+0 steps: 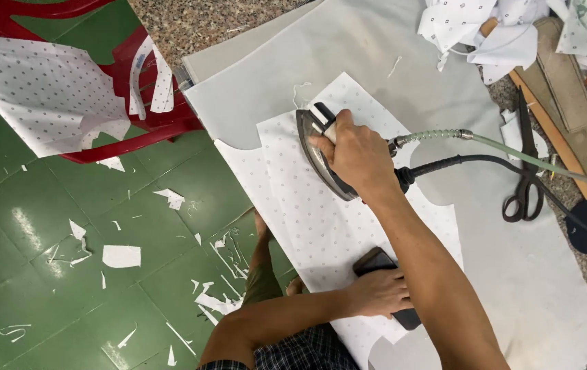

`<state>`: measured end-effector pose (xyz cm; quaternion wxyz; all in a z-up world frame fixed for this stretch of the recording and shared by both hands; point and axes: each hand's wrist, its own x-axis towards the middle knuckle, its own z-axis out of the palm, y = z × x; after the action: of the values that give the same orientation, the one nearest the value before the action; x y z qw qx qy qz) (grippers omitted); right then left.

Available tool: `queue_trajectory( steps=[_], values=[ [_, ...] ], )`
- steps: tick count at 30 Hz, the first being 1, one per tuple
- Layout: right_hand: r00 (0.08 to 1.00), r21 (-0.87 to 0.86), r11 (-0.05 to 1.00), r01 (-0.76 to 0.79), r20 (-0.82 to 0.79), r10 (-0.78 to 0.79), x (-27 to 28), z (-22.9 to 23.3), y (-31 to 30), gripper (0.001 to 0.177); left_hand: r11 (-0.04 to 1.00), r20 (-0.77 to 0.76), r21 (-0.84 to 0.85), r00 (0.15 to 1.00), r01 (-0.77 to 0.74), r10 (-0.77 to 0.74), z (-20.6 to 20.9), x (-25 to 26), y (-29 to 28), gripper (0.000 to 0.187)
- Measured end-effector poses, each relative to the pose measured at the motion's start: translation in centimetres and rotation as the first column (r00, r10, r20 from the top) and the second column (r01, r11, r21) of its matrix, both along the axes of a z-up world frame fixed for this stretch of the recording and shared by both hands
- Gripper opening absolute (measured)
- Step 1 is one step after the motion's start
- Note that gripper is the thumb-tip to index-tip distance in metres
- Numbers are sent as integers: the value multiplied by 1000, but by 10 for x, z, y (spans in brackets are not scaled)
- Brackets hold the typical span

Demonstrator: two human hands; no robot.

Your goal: The person irons a white patterned fabric piece on a work table using a steam iron and a black pressing block. They repeatedly smooth the fabric with their hands and press different sections with the iron and block.

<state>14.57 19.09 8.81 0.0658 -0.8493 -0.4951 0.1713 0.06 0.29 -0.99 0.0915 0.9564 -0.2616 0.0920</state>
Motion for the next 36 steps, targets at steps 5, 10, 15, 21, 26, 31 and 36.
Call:
queue_trajectory(
  steps=[5, 10, 15, 21, 26, 31, 36],
  values=[
    [988, -5, 999, -48, 144, 49, -7, 14, 3, 50, 965, -13, -258, 999, -54, 52, -49, 16, 31, 48],
    [990, 8, 998, -55, 130, 54, -5, 19, 23, 47, 952, -53, -266, 988, -153, 144, -11, 20, 103, 22],
    [988, 0, 997, -79, 136, 78, -1, 17, 41, 50, 936, -94, -301, 982, -183, 161, 12, 22, 134, 28],
    [995, -23, 998, -59, 80, 61, -1, 29, 59, 50, 937, -107, -284, 978, -203, 179, 32, 22, 159, 31],
    [992, -31, 996, -78, 98, 81, 2, 29, 70, 46, 934, -156, -267, 967, -238, 202, 63, 24, 183, 35],
    [983, -10, 995, -101, 151, 102, 4, 23, 77, 44, 939, -288, -245, 943, -243, 169, 50, 25, 185, 49],
    [970, 52, 990, -133, 210, 120, 4, 24, 83, 44, 937, -371, -239, 916, -254, 153, 54, 29, 193, 47]
  ],
)
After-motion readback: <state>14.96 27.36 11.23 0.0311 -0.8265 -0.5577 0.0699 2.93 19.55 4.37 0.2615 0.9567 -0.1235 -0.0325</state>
